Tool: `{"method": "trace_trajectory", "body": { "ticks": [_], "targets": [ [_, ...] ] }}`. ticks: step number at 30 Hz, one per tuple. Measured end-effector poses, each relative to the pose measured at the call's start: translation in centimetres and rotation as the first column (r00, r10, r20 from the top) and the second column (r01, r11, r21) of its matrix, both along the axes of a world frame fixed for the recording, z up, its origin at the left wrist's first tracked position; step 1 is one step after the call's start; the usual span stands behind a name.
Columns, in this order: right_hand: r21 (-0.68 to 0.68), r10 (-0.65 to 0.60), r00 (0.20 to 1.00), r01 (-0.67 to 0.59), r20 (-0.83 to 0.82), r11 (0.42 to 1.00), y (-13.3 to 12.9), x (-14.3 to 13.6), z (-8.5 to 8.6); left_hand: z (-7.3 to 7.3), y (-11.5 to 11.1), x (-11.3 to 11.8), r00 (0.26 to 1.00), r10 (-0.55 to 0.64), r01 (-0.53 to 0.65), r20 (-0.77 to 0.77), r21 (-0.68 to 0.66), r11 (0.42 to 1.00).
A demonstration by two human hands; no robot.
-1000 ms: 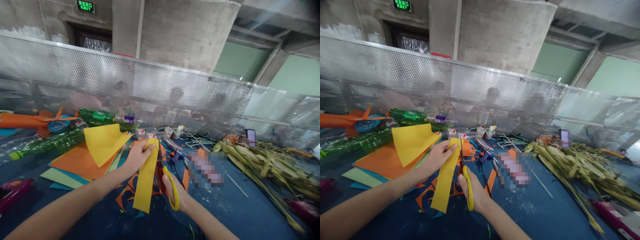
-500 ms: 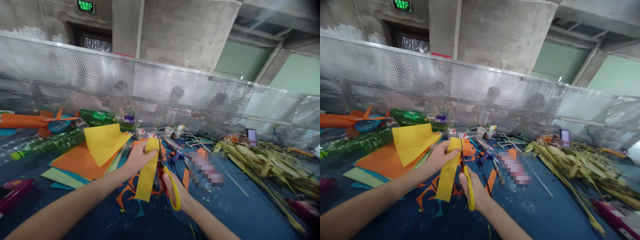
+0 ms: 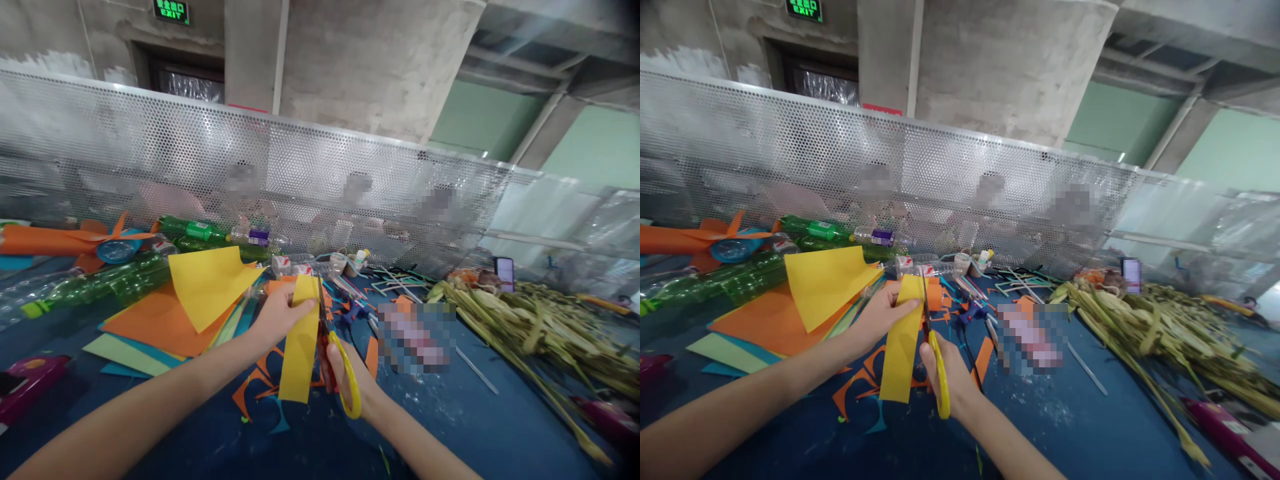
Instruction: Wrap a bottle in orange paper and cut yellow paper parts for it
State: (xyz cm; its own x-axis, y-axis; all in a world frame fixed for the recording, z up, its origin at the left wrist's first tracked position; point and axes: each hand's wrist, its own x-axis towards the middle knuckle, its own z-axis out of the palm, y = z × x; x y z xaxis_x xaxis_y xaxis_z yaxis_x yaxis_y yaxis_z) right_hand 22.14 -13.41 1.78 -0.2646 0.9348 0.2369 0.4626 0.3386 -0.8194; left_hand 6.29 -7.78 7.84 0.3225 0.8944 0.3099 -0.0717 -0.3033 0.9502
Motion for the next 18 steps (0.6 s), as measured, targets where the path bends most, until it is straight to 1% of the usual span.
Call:
{"method": "trace_trajectory", "body": {
  "ticks": [3,8,18],
  "targets": [
    [-0.02,-0.003,0.999,0.002,-0.049,1.0,-0.1,-0.15,0.24,-0.06,-0.07,0.06,1.0,0.002,-0.001,0.024,-0.017,1.0],
    [-0.032,0.003,0.998,-0.005,-0.065,0.999,-0.32,-0.38,0.61,-0.15,-0.24,0.16,0.996,-0.04,0.046,0.083,-0.068,0.997],
    [-0.062,-0.029,0.993,0.022,-0.114,0.998,-0.17,-0.5,0.23,-0.67,-0.27,0.3,0.981,-0.087,0.103,0.173,-0.086,0.991]
  ]
}}
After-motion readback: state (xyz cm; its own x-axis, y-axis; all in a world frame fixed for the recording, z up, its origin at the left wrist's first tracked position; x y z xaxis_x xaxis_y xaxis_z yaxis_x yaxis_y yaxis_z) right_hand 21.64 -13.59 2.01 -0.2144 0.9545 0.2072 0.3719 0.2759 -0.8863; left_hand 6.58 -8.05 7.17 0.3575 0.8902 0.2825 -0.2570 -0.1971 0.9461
